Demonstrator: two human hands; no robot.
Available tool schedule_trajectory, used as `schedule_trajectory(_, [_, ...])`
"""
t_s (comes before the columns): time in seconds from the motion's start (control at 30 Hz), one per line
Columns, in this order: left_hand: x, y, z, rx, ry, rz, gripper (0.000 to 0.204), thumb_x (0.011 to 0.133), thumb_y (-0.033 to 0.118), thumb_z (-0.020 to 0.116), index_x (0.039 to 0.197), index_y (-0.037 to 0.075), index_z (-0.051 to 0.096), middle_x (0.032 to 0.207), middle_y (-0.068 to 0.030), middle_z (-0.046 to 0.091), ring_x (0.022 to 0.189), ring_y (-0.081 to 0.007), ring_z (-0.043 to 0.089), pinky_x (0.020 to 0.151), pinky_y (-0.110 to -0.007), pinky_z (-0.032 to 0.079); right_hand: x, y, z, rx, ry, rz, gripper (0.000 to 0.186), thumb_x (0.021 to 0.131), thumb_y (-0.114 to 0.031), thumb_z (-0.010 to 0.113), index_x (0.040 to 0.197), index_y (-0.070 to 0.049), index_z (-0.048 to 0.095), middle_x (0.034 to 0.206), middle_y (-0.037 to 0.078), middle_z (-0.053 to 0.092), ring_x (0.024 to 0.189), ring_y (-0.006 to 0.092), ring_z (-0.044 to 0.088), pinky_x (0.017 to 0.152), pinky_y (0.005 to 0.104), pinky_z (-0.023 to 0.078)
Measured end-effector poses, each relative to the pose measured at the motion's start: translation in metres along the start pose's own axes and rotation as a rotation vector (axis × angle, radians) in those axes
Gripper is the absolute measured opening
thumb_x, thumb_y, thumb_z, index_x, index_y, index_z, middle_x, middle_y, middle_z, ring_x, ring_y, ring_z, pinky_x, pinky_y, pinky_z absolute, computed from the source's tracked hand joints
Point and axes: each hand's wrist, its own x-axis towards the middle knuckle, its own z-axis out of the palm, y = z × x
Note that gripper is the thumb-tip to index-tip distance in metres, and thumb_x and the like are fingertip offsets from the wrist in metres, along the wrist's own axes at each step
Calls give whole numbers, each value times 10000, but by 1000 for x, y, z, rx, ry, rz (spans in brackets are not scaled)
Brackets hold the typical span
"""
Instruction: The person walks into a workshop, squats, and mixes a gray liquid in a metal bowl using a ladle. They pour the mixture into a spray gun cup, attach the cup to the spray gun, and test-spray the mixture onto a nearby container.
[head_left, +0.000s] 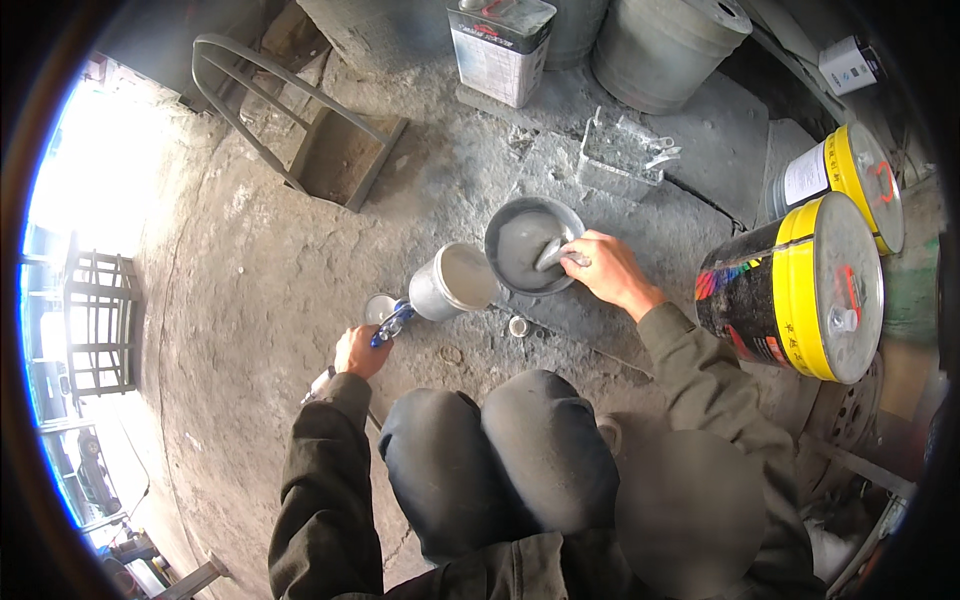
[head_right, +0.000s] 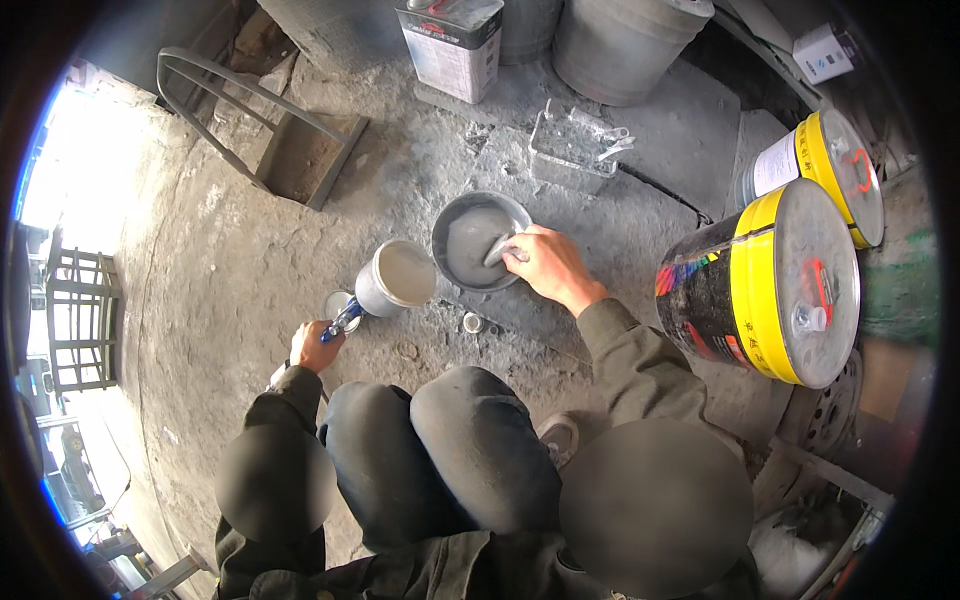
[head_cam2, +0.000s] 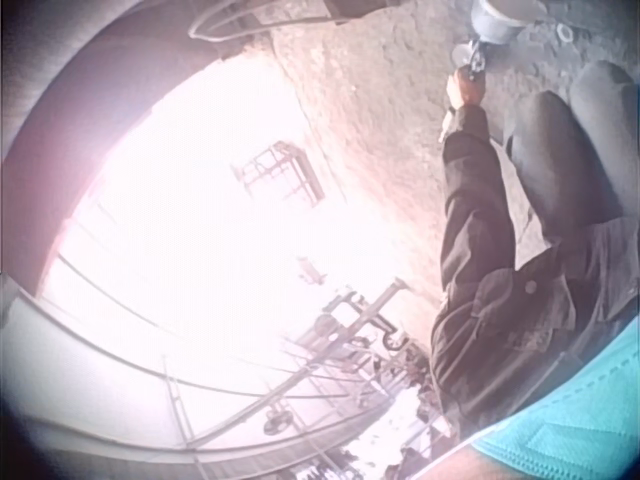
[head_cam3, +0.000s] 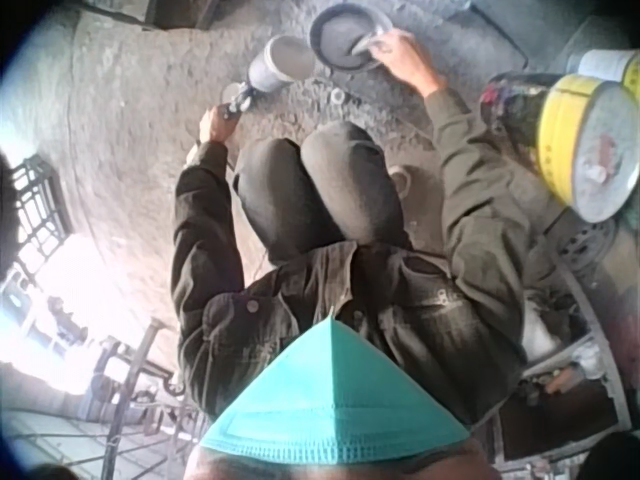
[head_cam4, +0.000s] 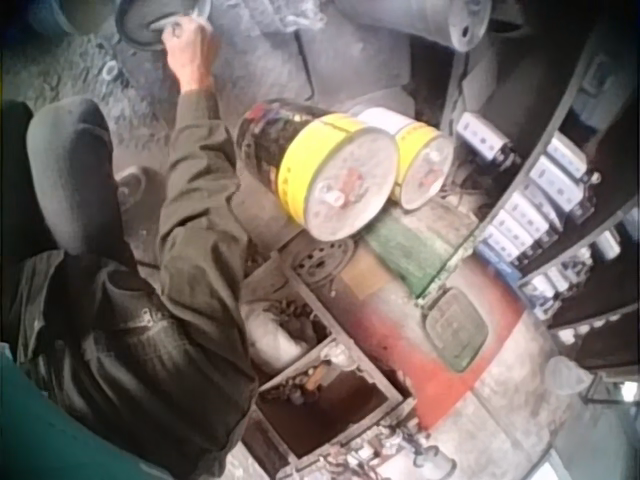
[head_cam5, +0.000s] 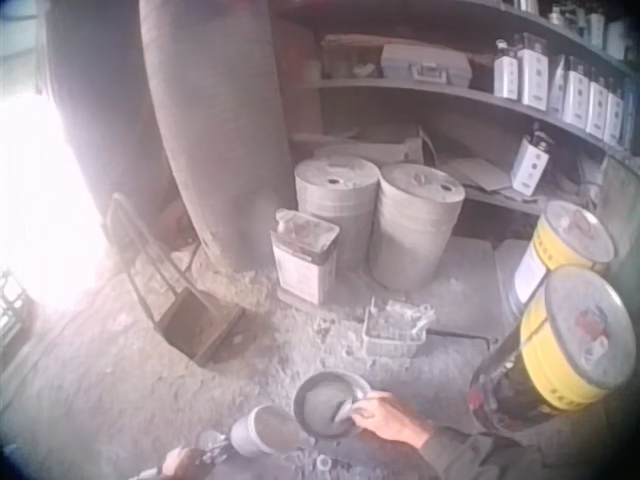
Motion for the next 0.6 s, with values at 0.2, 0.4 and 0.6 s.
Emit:
schedule_trajectory(0.2, [1, -14, 7, -44, -111, -17, 227, 772, 318, 697, 763, 93, 721, 741, -201, 671, 778, -407, 675, 718, -493, 539, -6, -30, -34, 290, 52, -36, 220, 893, -220, 714, 956, -11, 742, 854, 123, 705, 731, 212, 694, 644, 332, 526])
schedule_trajectory(0.4, [-4, -12, 20, -109, -103, 2, 234, 777, 317, 708, 774, 84, 722, 731, -193, 674, 759, -395, 679, 698, -485, 534, -6, -92, -48, 487, 151, -165, 241, 921, -240, 690, 977, -13, 747, 818, 110, 700, 693, 183, 678, 621, 310, 518])
schedule_trajectory(0.6, [-4, 23, 23, -227, -18, 75, 278, 801, 300, 700, 739, 30, 668, 640, -209, 611, 622, -385, 647, 603, -457, 495, 5, -119, 12, 471, 267, -191, 234, 893, -278, 684, 920, -55, 748, 806, 132, 690, 695, 276, 685, 658, 387, 542])
